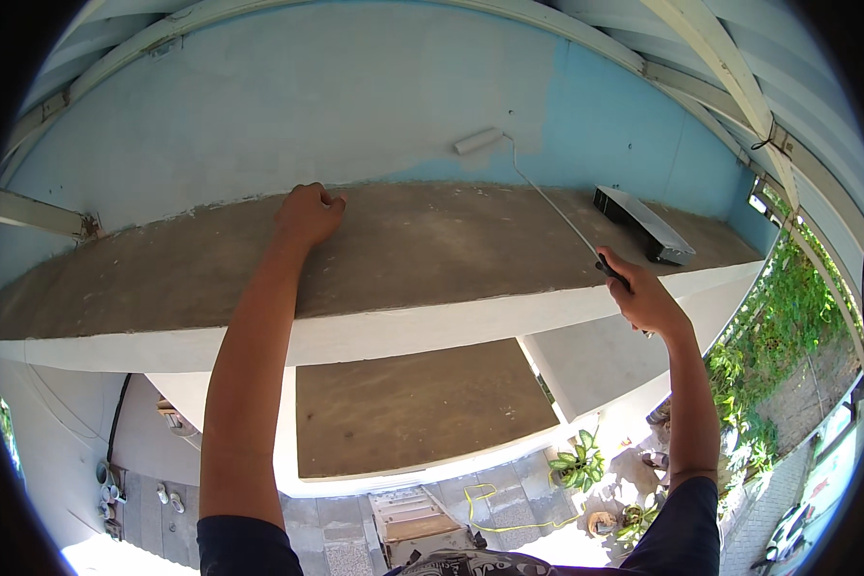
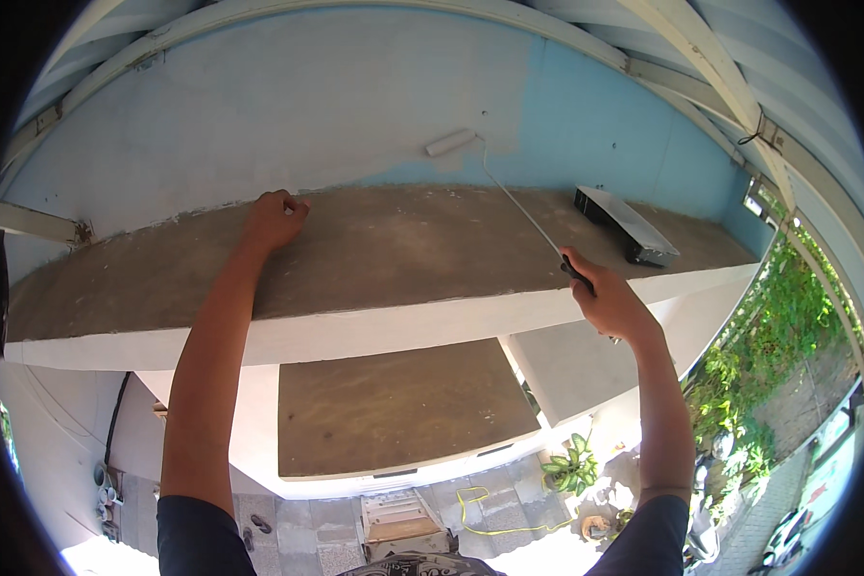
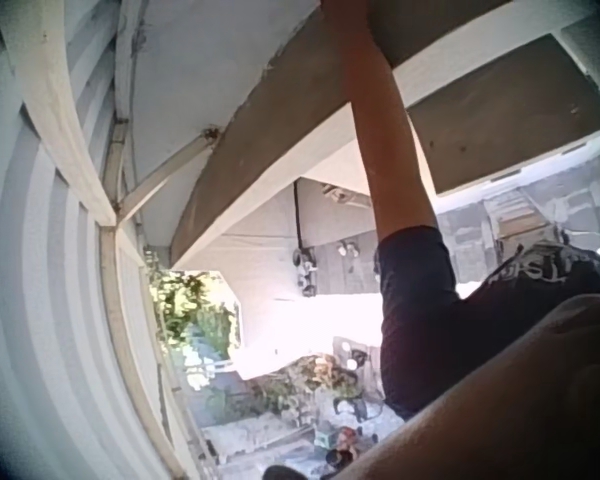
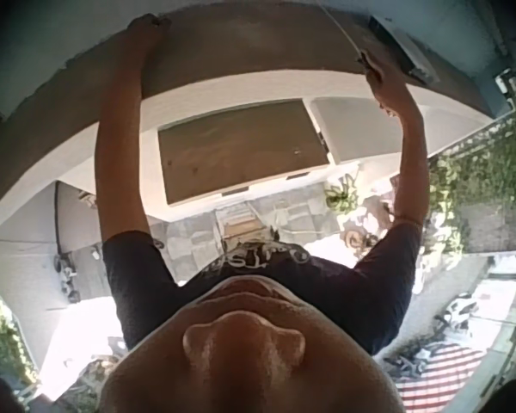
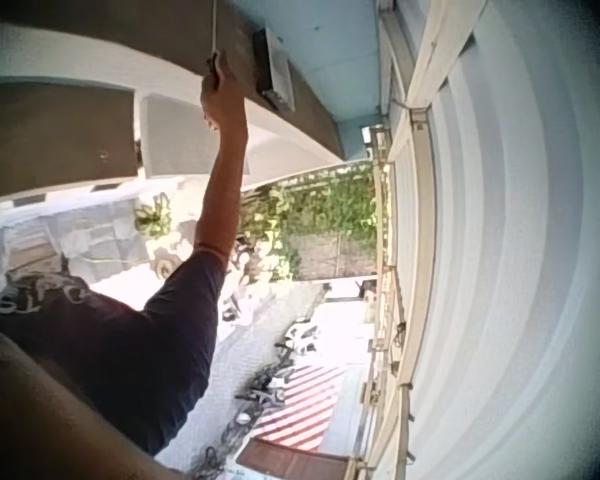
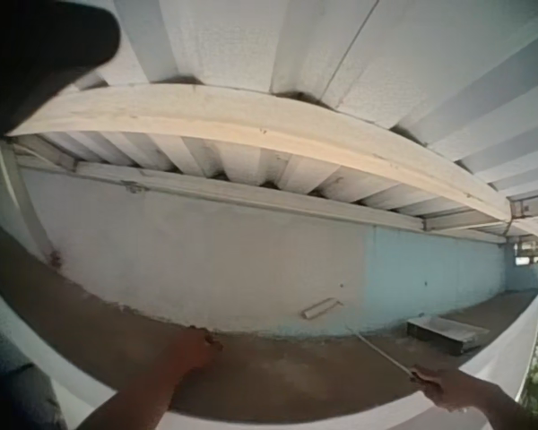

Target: The person paints the upper portion of a wall using a roller, applying paint from a paint tray.

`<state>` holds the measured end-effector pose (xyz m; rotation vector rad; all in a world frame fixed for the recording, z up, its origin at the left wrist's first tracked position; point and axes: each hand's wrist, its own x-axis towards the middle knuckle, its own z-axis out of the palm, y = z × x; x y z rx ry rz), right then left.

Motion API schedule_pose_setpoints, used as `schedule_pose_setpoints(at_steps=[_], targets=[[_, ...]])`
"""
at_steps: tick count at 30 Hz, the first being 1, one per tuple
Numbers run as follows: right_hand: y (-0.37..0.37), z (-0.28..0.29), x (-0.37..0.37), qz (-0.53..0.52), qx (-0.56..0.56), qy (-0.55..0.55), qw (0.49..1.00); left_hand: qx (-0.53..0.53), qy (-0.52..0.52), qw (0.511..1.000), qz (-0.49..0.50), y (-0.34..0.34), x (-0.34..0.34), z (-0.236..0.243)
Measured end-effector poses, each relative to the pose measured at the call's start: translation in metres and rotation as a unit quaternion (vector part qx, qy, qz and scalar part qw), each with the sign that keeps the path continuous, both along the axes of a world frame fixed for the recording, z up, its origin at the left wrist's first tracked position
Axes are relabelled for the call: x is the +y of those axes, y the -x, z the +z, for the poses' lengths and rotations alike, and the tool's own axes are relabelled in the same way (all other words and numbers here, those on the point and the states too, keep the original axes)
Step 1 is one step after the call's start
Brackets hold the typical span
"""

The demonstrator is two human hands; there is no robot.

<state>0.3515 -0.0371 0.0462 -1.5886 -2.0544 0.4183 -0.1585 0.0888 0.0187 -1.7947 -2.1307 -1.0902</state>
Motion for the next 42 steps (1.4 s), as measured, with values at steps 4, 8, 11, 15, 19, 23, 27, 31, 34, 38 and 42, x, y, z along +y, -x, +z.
schedule_pose_setpoints(at_steps=[4, 8, 11, 15, 19, 23, 27, 31, 34, 38, 42], targets=[[0.004, 0.013, 0.019, 0.026, -0.081, -0.129, 0.988, 0.002, 0.004, 1.000, 0.006, -0.008, -0.003, 0.002], [0.039, 0.031, 0.043, 0.047, -0.078, -0.192, 0.977, 0.003, 0.009, 1.000, 0.007, -0.011, -0.007, 0.003], [0.078, 0.050, 0.044, 0.063, -0.055, -0.216, 0.973, 0.005, 0.010, 1.000, 0.023, -0.004, -0.007, 0.002], [0.086, 0.057, 0.038, 0.032, -0.072, -0.183, 0.980, 0.011, 0.013, 1.000, 0.025, 0.001, -0.008, 0.001], [0.025, 0.036, 0.053, 0.031, -0.128, -0.201, 0.971, 0.007, 0.011, 1.000, 0.021, -0.003, -0.005, 0.001], [-0.045, 0.026, 0.048, 0.036, -0.156, -0.212, 0.964, 0.001, 0.001, 1.000, 0.013, -0.001, -0.003, -0.002], [-0.091, 0.041, 0.039, -0.036, -0.250, -0.188, 0.949, 0.008, 0.000, 1.000, 0.014, -0.003, -0.005, -0.001], [-0.105, 0.050, 0.052, -0.010, -0.287, -0.216, 0.933, 0.009, 0.005, 1.000, 0.018, -0.012, -0.009, 0.004], [-0.090, 0.062, 0.065, 0.034, -0.290, -0.257, 0.921, 0.003, 0.006, 1.000, 0.021, -0.018, -0.008, 0.005], [-0.023, 0.076, 0.074, 0.023, -0.309, -0.231, 0.922, 0.007, 0.006, 0.999, 0.031, -0.008, -0.009, 0.002], [0.010, 0.080, 0.092, 0.098, -0.293, -0.276, 0.910, 0.001, 0.006, 0.999, 0.042, 0.000, -0.010, -0.001]])
